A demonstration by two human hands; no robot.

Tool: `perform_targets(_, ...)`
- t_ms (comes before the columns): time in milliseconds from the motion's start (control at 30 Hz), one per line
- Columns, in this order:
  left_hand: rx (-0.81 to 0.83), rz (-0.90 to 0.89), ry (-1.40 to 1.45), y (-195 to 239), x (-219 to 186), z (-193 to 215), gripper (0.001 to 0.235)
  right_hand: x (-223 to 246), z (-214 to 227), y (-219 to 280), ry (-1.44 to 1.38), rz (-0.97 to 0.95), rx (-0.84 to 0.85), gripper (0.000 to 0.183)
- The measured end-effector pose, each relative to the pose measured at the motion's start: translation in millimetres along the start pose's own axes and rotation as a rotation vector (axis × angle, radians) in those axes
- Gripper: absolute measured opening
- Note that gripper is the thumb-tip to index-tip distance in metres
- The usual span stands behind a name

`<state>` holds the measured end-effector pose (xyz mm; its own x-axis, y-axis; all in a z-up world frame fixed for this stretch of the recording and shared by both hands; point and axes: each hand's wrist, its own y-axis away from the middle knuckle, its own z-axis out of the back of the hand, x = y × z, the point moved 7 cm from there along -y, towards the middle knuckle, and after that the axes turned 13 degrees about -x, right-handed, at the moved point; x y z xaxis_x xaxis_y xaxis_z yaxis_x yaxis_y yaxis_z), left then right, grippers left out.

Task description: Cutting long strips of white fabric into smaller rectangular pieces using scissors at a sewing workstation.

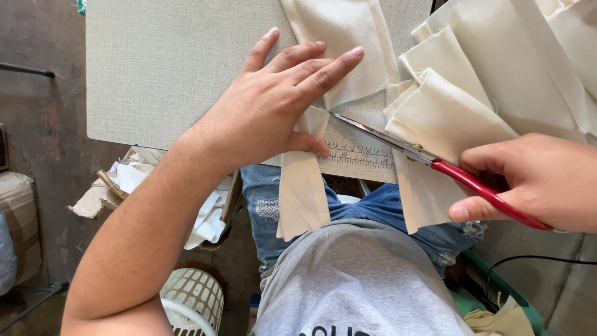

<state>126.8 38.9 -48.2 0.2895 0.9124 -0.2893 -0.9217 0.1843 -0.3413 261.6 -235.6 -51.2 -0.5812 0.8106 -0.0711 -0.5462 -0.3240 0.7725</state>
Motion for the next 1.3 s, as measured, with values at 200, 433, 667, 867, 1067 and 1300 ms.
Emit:
perform_targets(200, 0.073, -0.026, 0.018, -10.6, 0.0, -2.0, 0.13, 1.1, 10.0, 1.0, 0.019, 0.002, -0.009, 0.064)
perform_targets(433, 0.086, -0.017, 0.005, -16.0, 5.4, -4.1, 0.129, 11.9, 13.1, -5.5, 0.028, -0.002, 0.006, 0.071)
perform_targets(667, 0.185, 0.213, 0.038, -53.9, 35.8, 8.7, 0.133, -84.8, -39.5, 30.9, -0.095, 0.031, -0.318, 0.055)
perform_targets(867, -0.133, 0.285, -0.298, -73.5, 30.6, 24.8, 0.091, -157.0, -148.5, 107.0, -0.98, -0.069, -0.611, 0.028)
perform_targets(1067, -0.441, 0.267, -0.317, -16.9, -81.5, -0.7, 0.061, -129.9, -226.1, 110.6, -1.456, 0.07, -0.41, 0.036)
perform_targets(1300, -0.508, 0.224, -0.156, -18.0, -143.6, -34.5, 0.065, -84.2, -141.9, 93.5, -1.448, 0.452, -0.45, 0.07)
